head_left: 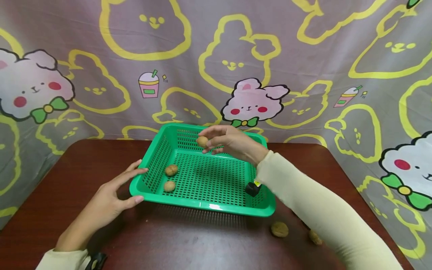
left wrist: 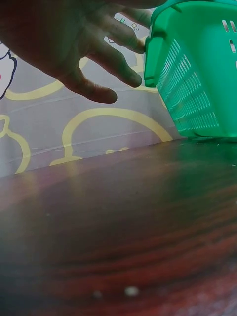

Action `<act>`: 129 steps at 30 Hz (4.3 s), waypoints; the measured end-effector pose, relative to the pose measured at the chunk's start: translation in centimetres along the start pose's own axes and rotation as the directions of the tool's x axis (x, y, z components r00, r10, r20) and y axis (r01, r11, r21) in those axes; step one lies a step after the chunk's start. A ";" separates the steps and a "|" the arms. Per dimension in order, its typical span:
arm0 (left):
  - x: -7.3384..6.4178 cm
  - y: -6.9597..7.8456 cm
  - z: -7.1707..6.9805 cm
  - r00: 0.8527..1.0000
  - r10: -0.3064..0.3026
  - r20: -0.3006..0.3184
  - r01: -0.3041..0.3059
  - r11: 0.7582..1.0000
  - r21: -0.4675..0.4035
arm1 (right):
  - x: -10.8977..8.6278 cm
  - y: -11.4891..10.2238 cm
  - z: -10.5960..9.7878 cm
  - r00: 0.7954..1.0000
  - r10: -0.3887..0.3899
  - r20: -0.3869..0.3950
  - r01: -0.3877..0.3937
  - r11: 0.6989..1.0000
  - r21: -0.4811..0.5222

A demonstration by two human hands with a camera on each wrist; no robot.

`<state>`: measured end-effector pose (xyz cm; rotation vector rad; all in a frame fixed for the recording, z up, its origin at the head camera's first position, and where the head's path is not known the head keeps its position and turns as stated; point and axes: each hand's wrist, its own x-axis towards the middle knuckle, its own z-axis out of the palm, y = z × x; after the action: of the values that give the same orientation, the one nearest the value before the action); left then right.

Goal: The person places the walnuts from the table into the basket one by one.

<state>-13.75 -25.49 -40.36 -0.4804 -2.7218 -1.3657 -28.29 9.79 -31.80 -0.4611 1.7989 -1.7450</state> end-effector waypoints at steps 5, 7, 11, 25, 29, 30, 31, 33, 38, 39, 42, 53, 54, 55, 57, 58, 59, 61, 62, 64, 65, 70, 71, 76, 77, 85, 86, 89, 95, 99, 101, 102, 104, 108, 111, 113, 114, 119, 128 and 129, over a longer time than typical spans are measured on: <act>0.0 -0.2 0.0 1.000 0.004 0.001 -0.004 1.000 -0.002 | 3.0 1.7 1.1 0.999 0.049 0.020 -0.048 0.998 -0.039; 0.0 -0.2 0.0 1.000 0.008 -0.001 -0.008 1.000 -0.004 | 4.0 2.5 1.6 0.997 0.072 0.033 -0.069 0.994 -0.080; -0.1 -0.2 0.0 1.000 0.022 -0.014 -0.022 1.000 0.003 | 5.8 4.0 2.7 0.991 0.105 0.080 -0.091 0.983 -0.161; -0.1 -0.2 0.4 0.999 0.042 -0.033 -0.041 0.998 0.042 | 9.2 6.2 3.6 0.993 0.118 0.003 -0.113 0.964 -0.239; -0.2 -0.3 0.2 0.998 0.041 -0.041 -0.038 0.998 0.050 | 9.8 6.4 3.9 0.993 0.117 -0.013 -0.116 0.953 -0.280; -0.3 -0.3 0.2 0.998 0.037 -0.042 -0.035 0.998 0.050 | 10.1 6.6 4.1 0.993 0.117 -0.011 -0.115 0.950 -0.291; -0.3 -0.3 0.2 0.999 0.034 -0.040 -0.032 0.998 0.045 | 10.2 6.6 4.2 0.993 0.116 -0.005 -0.112 0.947 -0.301; -0.4 -0.3 0.2 0.999 0.021 -0.038 -0.019 0.999 0.044 | 10.4 6.7 4.4 0.993 0.115 0.007 -0.107 0.944 -0.312; -0.4 -0.4 0.3 0.999 0.027 -0.037 -0.024 0.998 0.060 | 10.9 7.0 4.8 0.995 0.104 -0.008 -0.101 0.931 -0.351; -0.4 -0.4 0.4 0.999 0.033 -0.037 -0.030 0.998 0.061 | 11.0 7.1 4.8 0.995 0.101 -0.019 -0.101 0.927 -0.361; -0.3 -0.4 0.4 0.998 0.041 -0.037 -0.038 0.997 0.064 | 11.2 7.3 4.9 0.995 0.090 -0.039 -0.098 0.918 -0.384; -0.2 -0.3 0.4 0.999 0.033 -0.034 -0.031 0.998 0.053 | 10.8 6.8 4.9 0.995 0.077 -0.059 -0.096 0.888 -0.450; -0.2 -0.3 0.5 0.999 0.036 -0.035 -0.034 0.998 0.052 | 10.6 6.6 4.8 0.995 0.079 -0.063 -0.099 0.888 -0.449; -0.2 -0.3 0.5 0.998 0.042 -0.038 -0.040 0.998 0.051 | 10.5 6.3 4.6 0.995 0.076 -0.067 -0.098 0.887 -0.452; -0.1 -0.3 0.6 0.998 0.052 -0.044 -0.049 0.997 0.060 | 10.0 5.5 4.1 0.995 0.067 -0.074 -0.094 0.883 -0.460; -0.1 -0.3 0.6 0.998 0.055 -0.044 -0.052 0.997 0.060 | 9.6 5.0 3.8 0.995 0.065 -0.076 -0.093 0.887 -0.452; -0.1 -0.3 0.5 0.998 0.057 -0.041 -0.055 0.997 0.053 | 9.2 4.4 3.4 0.995 0.059 -0.082 -0.090 0.888 -0.451; 0.0 -0.2 0.5 0.997 0.060 -0.042 -0.058 0.997 0.057 | 8.1 3.1 2.6 0.995 0.046 -0.084 -0.079 0.892 -0.445; 0.0 -0.2 0.4 0.998 0.057 -0.041 -0.055 0.997 0.052 | 7.4 2.3 2.2 0.995 0.043 -0.087 -0.077 0.895 -0.439; -0.1 -0.2 0.3 0.998 0.048 -0.038 -0.047 0.998 0.040 | 5.8 0.9 1.3 0.995 0.032 -0.092 -0.068 0.903 -0.425; -0.1 -0.2 0.3 0.998 0.045 -0.040 -0.043 0.998 0.038 | 4.9 0.3 0.8 0.995 0.020 -0.097 -0.060 0.900 -0.431; 0.1 -0.3 0.5 0.999 0.034 -0.032 -0.033 0.999 0.020 | -1.5 -1.4 -2.1 0.991 -0.027 -0.133 -0.040 0.878 -0.476; 0.1 -0.3 0.5 0.999 0.033 -0.029 -0.032 0.999 0.018 | -2.9 -1.5 -2.8 0.989 -0.035 -0.147 -0.043 0.867 -0.496; 0.1 -0.2 0.4 1.000 0.016 -0.023 -0.016 1.000 0.012 | -9.9 -0.9 -5.8 0.964 -0.068 -0.258 -0.087 0.834 -0.545; 0.1 -0.2 0.4 1.000 0.011 -0.021 -0.011 1.000 0.014 | -11.3 -0.6 -6.3 0.955 -0.071 -0.288 -0.103 0.831 -0.547; -0.2 -0.3 0.4 1.000 0.014 -0.023 -0.013 1.000 0.028 | -18.8 3.3 -10.2 0.884 -0.084 -0.460 -0.242 0.761 -0.602; -0.2 -0.3 0.4 1.000 0.014 -0.024 -0.013 0.999 0.031 | -19.3 3.7 -10.6 0.879 -0.083 -0.469 -0.248 0.761 -0.600; -0.3 -0.4 0.4 1.000 0.012 -0.023 -0.011 0.999 0.034 | -20.7 5.1 -11.5 0.872 -0.075 -0.483 -0.261 0.765 -0.588; -0.1 -0.4 0.4 1.000 0.015 -0.020 -0.015 0.999 0.034 | -23.1 7.8 -12.7 0.877 -0.047 -0.478 -0.257 0.795 -0.550; -0.1 -0.4 0.4 1.000 0.010 -0.017 -0.010 1.000 0.024 | -24.0 9.2 -13.5 0.878 -0.015 -0.478 -0.273 0.805 -0.527; -0.1 -0.4 0.4 1.000 0.007 -0.017 -0.006 1.000 0.021 | -24.3 9.8 -13.9 0.878 0.004 -0.479 -0.288 0.804 -0.520; -0.1 -0.4 0.4 1.000 0.004 -0.018 -0.004 1.000 0.020 | -24.4 10.0 -14.1 0.878 0.010 -0.478 -0.292 0.804 -0.519; -0.1 -0.4 0.4 1.000 0.003 -0.017 -0.003 1.000 0.019 | -24.5 10.7 -14.4 0.881 0.019 -0.473 -0.296 0.803 -0.518; -0.2 -0.4 0.4 1.000 0.004 -0.020 -0.004 1.000 0.019 | -24.5 11.9 -15.0 0.894 0.023 -0.448 -0.276 0.816 -0.508; -0.1 -0.3 0.5 1.000 0.003 -0.020 -0.002 1.000 0.020 | -24.4 12.7 -15.4 0.912 0.008 -0.410 -0.233 0.832 -0.503; -0.1 -0.3 0.5 1.000 0.001 -0.018 -0.001 1.000 0.019 | -24.4 13.1 -15.5 0.923 -0.003 -0.385 -0.207 0.839 -0.503; -0.1 -0.3 0.5 1.000 0.000 -0.017 0.000 1.000 0.018 | -24.4 13.3 -15.5 0.926 -0.006 -0.378 -0.199 0.842 -0.502; -0.1 -0.2 0.4 1.000 -0.004 -0.014 0.004 1.000 0.016 | -24.2 13.8 -15.3 0.924 0.009 -0.382 -0.217 0.835 -0.506; 0.0 -0.2 0.3 1.000 -0.003 -0.013 0.003 0.999 0.032 | -23.9 14.0 -15.0 0.917 0.011 -0.399 -0.233 0.827 -0.511; 0.0 -0.2 0.3 1.000 -0.005 -0.013 0.006 0.999 0.035 | -23.9 14.1 -15.0 0.916 0.007 -0.401 -0.231 0.826 -0.514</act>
<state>-13.78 -25.36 -40.71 -0.4607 -2.7337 -1.3157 -17.09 37.42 -42.08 -0.2192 2.5741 -1.2568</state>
